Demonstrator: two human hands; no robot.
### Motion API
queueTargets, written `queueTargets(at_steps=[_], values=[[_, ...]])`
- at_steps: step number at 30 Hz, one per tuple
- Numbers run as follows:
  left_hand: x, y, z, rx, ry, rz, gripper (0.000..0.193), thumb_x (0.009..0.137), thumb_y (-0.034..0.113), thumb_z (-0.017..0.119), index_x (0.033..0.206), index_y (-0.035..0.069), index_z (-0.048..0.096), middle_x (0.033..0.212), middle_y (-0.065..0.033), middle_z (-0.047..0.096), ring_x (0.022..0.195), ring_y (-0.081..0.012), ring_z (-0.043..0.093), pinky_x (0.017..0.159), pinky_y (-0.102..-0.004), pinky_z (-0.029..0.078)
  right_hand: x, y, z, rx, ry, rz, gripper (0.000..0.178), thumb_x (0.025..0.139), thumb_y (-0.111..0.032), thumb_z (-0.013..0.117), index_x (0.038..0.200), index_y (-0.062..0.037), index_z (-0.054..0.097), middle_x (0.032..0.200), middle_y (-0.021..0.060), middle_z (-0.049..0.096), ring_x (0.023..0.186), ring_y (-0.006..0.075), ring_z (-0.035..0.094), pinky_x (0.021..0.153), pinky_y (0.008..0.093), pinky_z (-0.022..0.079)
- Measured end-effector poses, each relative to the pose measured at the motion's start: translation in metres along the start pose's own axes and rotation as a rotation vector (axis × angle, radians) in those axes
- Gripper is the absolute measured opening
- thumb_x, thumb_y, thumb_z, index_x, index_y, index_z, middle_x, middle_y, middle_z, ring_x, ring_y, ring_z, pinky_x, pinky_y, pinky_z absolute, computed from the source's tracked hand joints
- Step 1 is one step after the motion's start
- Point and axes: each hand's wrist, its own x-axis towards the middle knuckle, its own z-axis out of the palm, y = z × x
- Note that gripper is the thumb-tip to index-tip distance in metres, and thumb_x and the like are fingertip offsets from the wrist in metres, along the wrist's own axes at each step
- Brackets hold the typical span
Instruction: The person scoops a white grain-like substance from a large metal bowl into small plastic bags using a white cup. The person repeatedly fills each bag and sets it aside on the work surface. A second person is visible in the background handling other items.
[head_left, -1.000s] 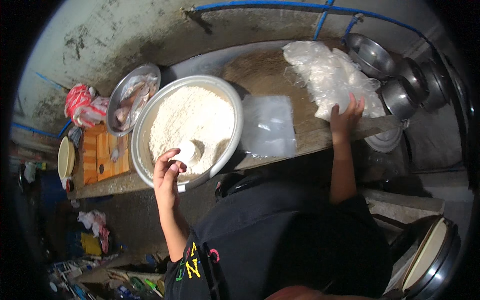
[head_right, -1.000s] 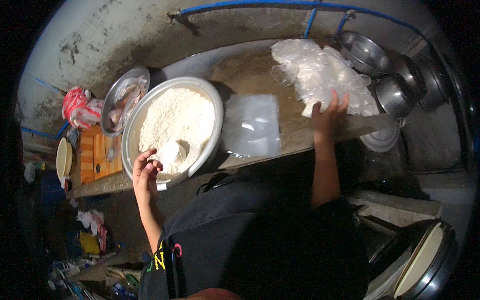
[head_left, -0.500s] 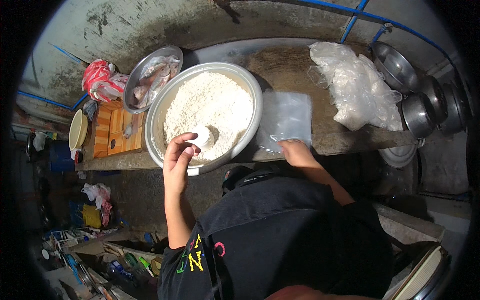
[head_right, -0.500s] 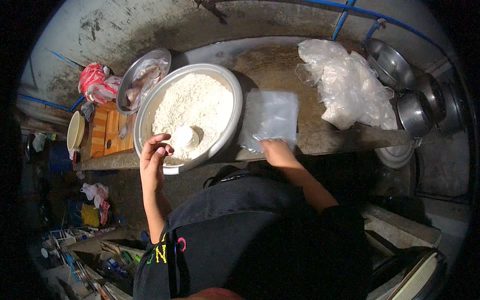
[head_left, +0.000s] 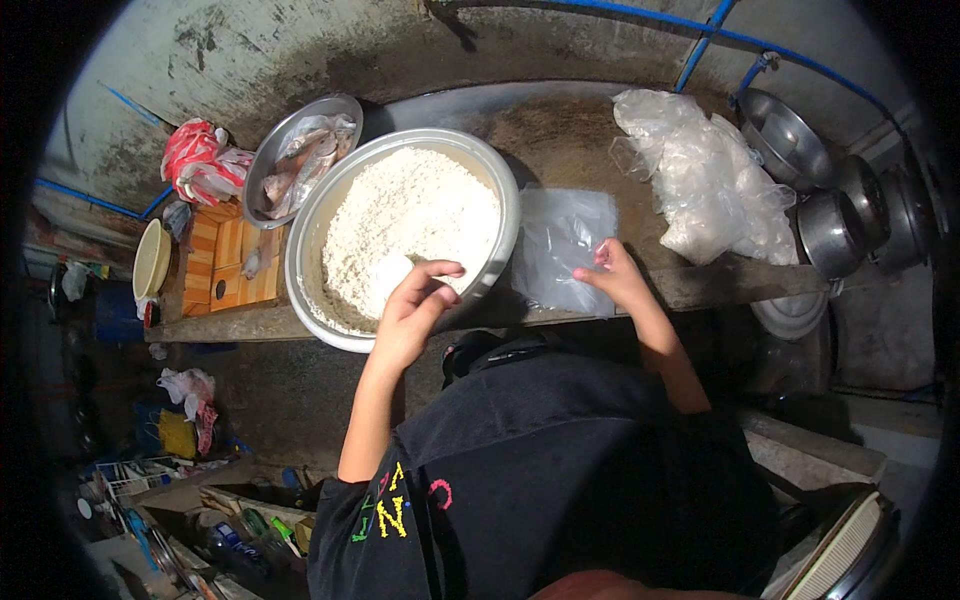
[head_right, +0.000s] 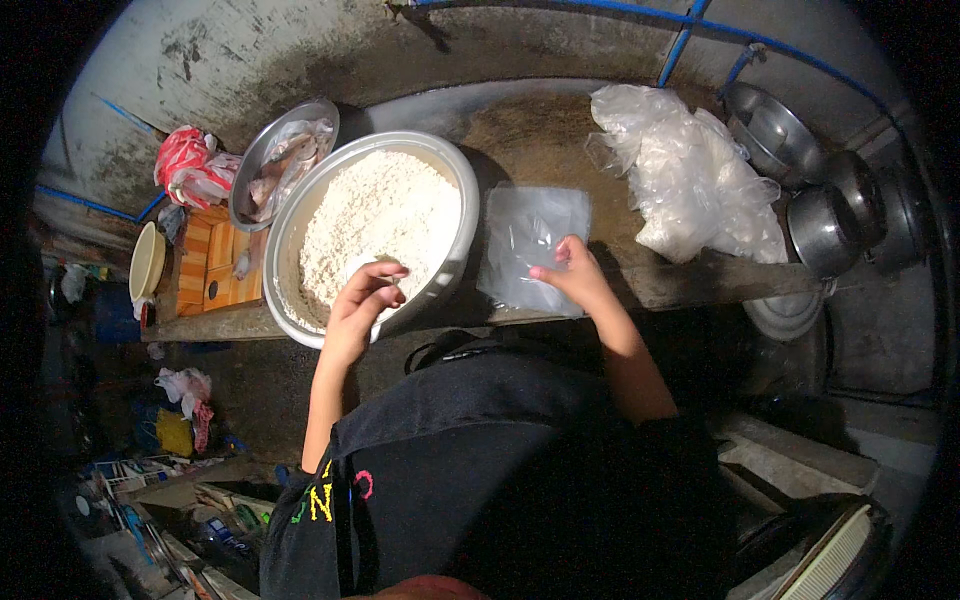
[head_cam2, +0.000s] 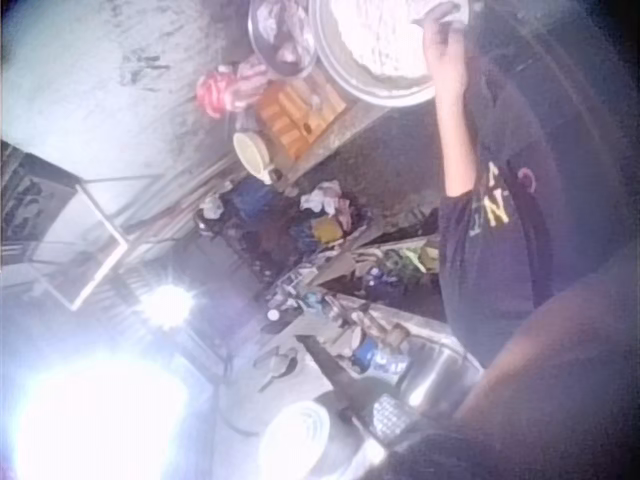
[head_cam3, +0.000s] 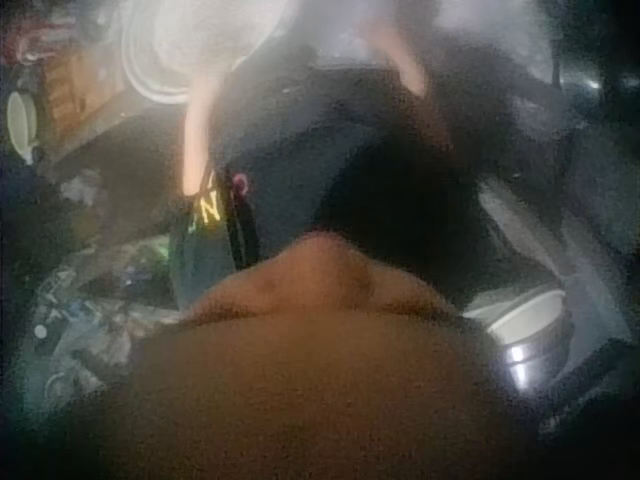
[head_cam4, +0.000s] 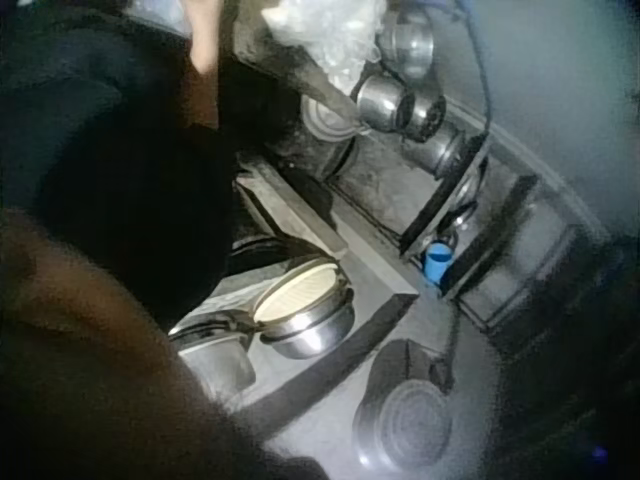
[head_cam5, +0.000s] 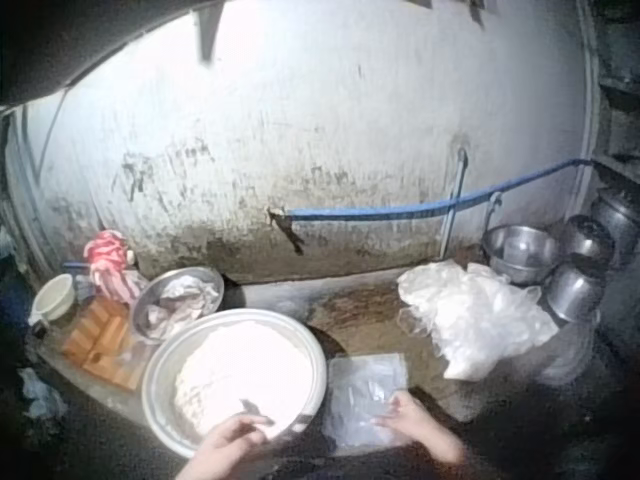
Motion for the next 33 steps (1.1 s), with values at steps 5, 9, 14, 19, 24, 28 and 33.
queueTargets(at_steps=[5, 9, 14, 19, 24, 28, 33], values=[[0.021, 0.004, 0.034, 0.180, -0.203, 0.070, 0.027, 0.082, 0.006, 0.049, 0.109, 0.003, 0.053, 0.097, -0.0033, 0.056, 0.082, -0.0095, 0.051, 0.073, -0.0231, 0.041, -0.003, -0.025, -0.021, 0.458, -0.057, 0.025, 0.009, 0.082, -0.008, 0.054, 0.088, -0.0071, 0.047, 0.084, -0.0008, 0.048, 0.080, 0.0074, 0.045, 0.077, 0.0229, 0.035], [0.051, -0.007, 0.061, 0.074, -0.341, 0.014, 0.028, 0.081, 0.007, 0.051, 0.109, 0.002, 0.052, 0.100, -0.0049, 0.056, 0.085, -0.0109, 0.051, 0.075, -0.0245, 0.042, -0.009, -0.033, -0.025, 0.446, -0.080, -0.068, 0.010, 0.081, -0.003, 0.053, 0.089, -0.0076, 0.047, 0.085, -0.0007, 0.050, 0.081, 0.0072, 0.047, 0.074, 0.0223, 0.037], [0.090, -0.023, 0.097, 0.509, -0.249, 0.258, 0.037, 0.077, 0.008, 0.054, 0.113, 0.003, 0.050, 0.108, -0.0151, 0.054, 0.096, -0.0227, 0.054, 0.080, -0.0283, 0.043, -0.007, -0.041, -0.013, 0.569, -0.044, -0.005, 0.013, 0.079, -0.003, 0.056, 0.083, -0.0083, 0.045, 0.077, -0.0023, 0.047, 0.072, 0.0059, 0.045, 0.066, 0.0202, 0.036], [0.116, -0.066, 0.120, 1.065, -0.479, 0.183, 0.046, 0.077, 0.022, 0.055, 0.120, 0.009, 0.047, 0.117, -0.0169, 0.049, 0.107, -0.0301, 0.048, 0.089, -0.0418, 0.038, -0.005, -0.023, -0.018, 0.945, 0.056, 0.119, 0.016, 0.077, -0.002, 0.055, 0.085, -0.0101, 0.045, 0.079, 0.0036, 0.053, 0.075, 0.0141, 0.053, 0.068, 0.0254, 0.041], [0.107, -0.080, 0.124, 1.506, -0.826, -0.004, 0.044, 0.081, 0.031, 0.048, 0.121, 0.012, 0.048, 0.119, -0.0090, 0.050, 0.112, -0.0265, 0.044, 0.091, -0.0515, 0.032, -0.003, 0.006, -0.053, 0.889, 0.349, 0.093, 0.016, 0.076, -0.005, 0.055, 0.087, -0.0106, 0.045, 0.081, 0.0063, 0.055, 0.078, 0.0188, 0.056, 0.071, 0.0298, 0.045], [0.104, -0.063, 0.129, 1.415, -0.702, 0.111, 0.040, 0.080, 0.028, 0.048, 0.117, 0.011, 0.050, 0.117, -0.0088, 0.051, 0.111, -0.0266, 0.045, 0.090, -0.0483, 0.034, -0.006, 0.007, -0.080, 0.682, 0.395, 0.038, 0.014, 0.077, -0.005, 0.052, 0.088, -0.0095, 0.046, 0.084, 0.0059, 0.054, 0.079, 0.0180, 0.056, 0.072, 0.0293, 0.046], [0.118, -0.057, 0.137, 1.086, -0.581, 0.415, 0.040, 0.079, 0.024, 0.049, 0.116, 0.011, 0.049, 0.116, -0.0106, 0.051, 0.107, -0.0275, 0.049, 0.086, -0.0422, 0.040, -0.016, -0.043, -0.066, 0.828, 0.211, -0.022, 0.018, 0.074, -0.011, 0.058, 0.086, -0.0085, 0.046, 0.082, 0.0023, 0.053, 0.078, 0.0152, 0.053, 0.072, 0.0299, 0.043]])
